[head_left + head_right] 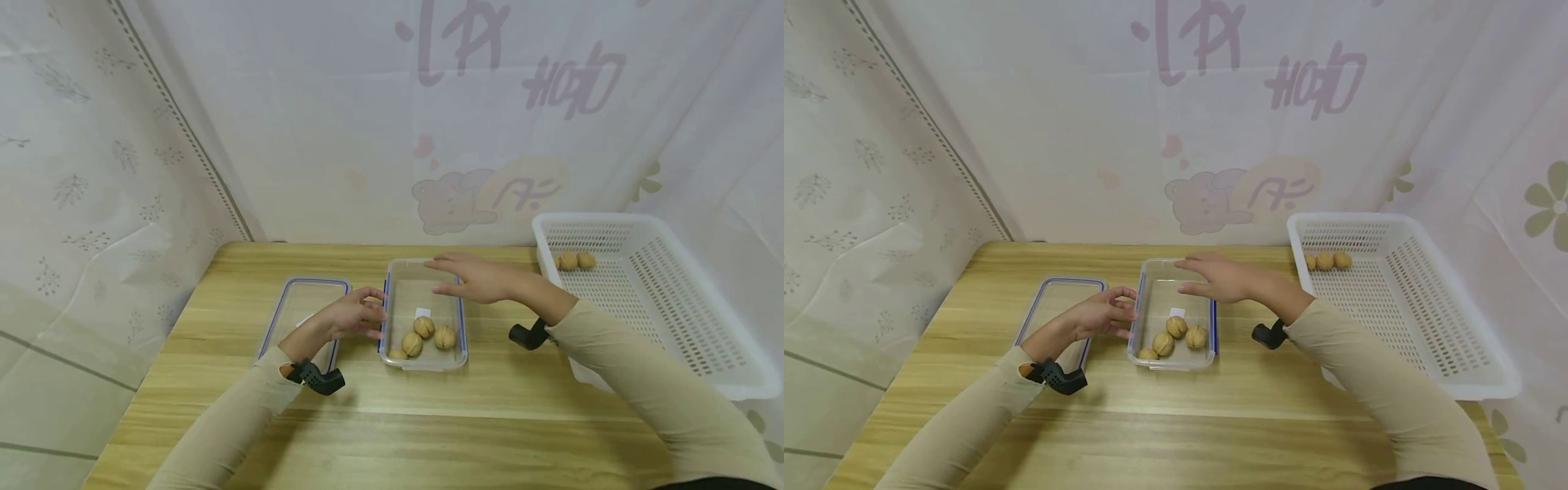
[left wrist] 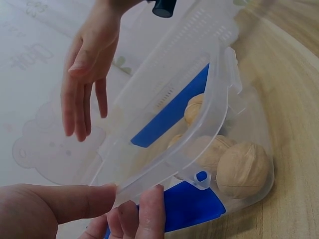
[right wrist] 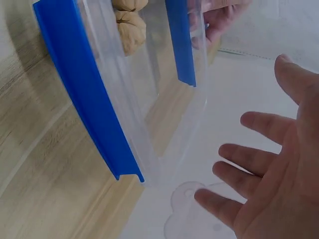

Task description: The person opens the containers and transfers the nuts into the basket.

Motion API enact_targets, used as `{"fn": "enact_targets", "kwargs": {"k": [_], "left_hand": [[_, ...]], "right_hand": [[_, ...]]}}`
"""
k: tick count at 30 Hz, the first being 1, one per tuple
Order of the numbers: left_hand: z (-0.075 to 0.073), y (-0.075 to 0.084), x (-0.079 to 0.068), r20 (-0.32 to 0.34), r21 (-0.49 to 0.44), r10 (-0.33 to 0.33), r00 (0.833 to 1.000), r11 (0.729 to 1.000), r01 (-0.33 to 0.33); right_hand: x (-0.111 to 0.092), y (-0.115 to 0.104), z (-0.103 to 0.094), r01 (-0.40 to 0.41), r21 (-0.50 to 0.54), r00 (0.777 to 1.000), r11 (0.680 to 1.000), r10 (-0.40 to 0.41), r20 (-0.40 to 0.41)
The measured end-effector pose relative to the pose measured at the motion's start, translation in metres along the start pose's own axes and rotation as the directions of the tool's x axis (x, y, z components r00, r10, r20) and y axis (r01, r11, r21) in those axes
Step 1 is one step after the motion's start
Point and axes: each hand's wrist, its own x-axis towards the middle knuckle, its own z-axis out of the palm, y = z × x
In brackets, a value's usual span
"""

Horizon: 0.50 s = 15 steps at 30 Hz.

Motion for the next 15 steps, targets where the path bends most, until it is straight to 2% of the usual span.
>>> {"fn": "enact_targets", "kwargs": {"k": [6, 10, 15], "left_hand": [[0.000, 0.001, 0.000, 0.006, -0.008, -0.006, 1.000, 1.000, 0.006], [0.000, 0.001, 0.000, 0.011, -0.011, -0.010, 1.000, 1.000, 0.010], [0.000, 0.001, 0.000, 0.010, -0.009, -0.008, 1.000, 1.000, 0.009]], "right_hand": [[0.018, 0.002, -0.001, 0.069, 0.064, 0.997, 0.996, -0.070, 0.022], [0.028, 0.002, -0.002, 0.074, 0.150, 0.992, 0.986, -0.089, 0.094], [0.041, -0.001, -0.006, 0.101, 0.268, 0.964, 0.958, -0.161, 0.210]]}}
